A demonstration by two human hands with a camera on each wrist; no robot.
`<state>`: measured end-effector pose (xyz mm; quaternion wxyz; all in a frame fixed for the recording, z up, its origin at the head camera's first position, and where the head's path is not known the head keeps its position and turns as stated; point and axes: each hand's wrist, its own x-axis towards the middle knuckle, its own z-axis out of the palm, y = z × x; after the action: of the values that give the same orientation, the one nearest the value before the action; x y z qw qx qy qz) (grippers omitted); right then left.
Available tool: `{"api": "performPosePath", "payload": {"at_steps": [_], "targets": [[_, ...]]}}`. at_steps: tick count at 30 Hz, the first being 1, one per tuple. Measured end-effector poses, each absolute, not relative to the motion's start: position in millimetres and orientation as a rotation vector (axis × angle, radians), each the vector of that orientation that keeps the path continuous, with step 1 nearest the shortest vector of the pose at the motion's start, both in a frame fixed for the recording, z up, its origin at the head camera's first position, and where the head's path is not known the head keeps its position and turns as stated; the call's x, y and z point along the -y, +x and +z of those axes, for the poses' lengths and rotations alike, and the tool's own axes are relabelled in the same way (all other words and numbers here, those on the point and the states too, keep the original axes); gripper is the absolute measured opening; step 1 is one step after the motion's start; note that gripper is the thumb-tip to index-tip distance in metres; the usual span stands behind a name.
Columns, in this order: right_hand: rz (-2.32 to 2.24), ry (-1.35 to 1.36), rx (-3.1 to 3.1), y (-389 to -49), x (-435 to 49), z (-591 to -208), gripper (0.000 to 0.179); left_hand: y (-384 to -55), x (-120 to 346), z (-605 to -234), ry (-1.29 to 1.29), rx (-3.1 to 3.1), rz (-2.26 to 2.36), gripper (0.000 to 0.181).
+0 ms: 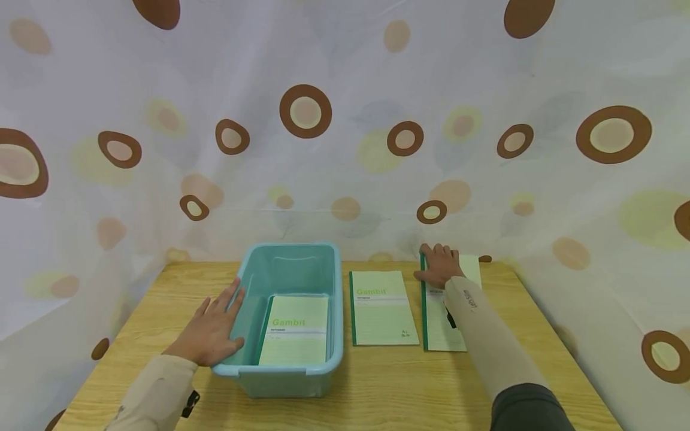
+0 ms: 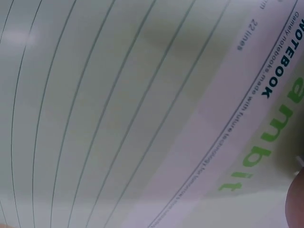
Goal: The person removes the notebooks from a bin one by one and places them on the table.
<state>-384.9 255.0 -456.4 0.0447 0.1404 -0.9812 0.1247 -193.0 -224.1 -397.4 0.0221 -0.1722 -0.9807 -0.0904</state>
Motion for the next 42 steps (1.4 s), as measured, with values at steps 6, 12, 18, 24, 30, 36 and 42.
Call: {"api": "performPosePath", "payload": {"at_steps": [6,12,18,24,30,36,42], "targets": [[0.384,0.437,2.999,-390,-257,-470,0.059,-193,224,-398,-0.532,3.038,-0.282,0.083],[0.437,0.413,3.037,-390,-255,-471,0.059,-195,226,-401,-0.547,3.007,-0.306,0.084],[0.504,0.412,3.063,-389,-250,-473,0.05,-194,226,-399,-0.545,3.014,-0.285,0.082],[0.523,0.377,3.103,-393,-248,-481,0.053,-194,226,-398,-0.54,3.023,-0.263,0.083],[0.537,0.362,3.139,-399,-245,-495,0.056,-194,226,-399,-0.531,3.026,-0.261,0.084],[0.549,0.352,3.111,-392,-236,-498,0.056,-194,226,-399,-0.532,3.032,-0.272,0.083],[0.665,0.31,3.109,-390,-232,-498,0.05,-194,225,-399,-0.524,3.036,-0.279,0.083]]}}
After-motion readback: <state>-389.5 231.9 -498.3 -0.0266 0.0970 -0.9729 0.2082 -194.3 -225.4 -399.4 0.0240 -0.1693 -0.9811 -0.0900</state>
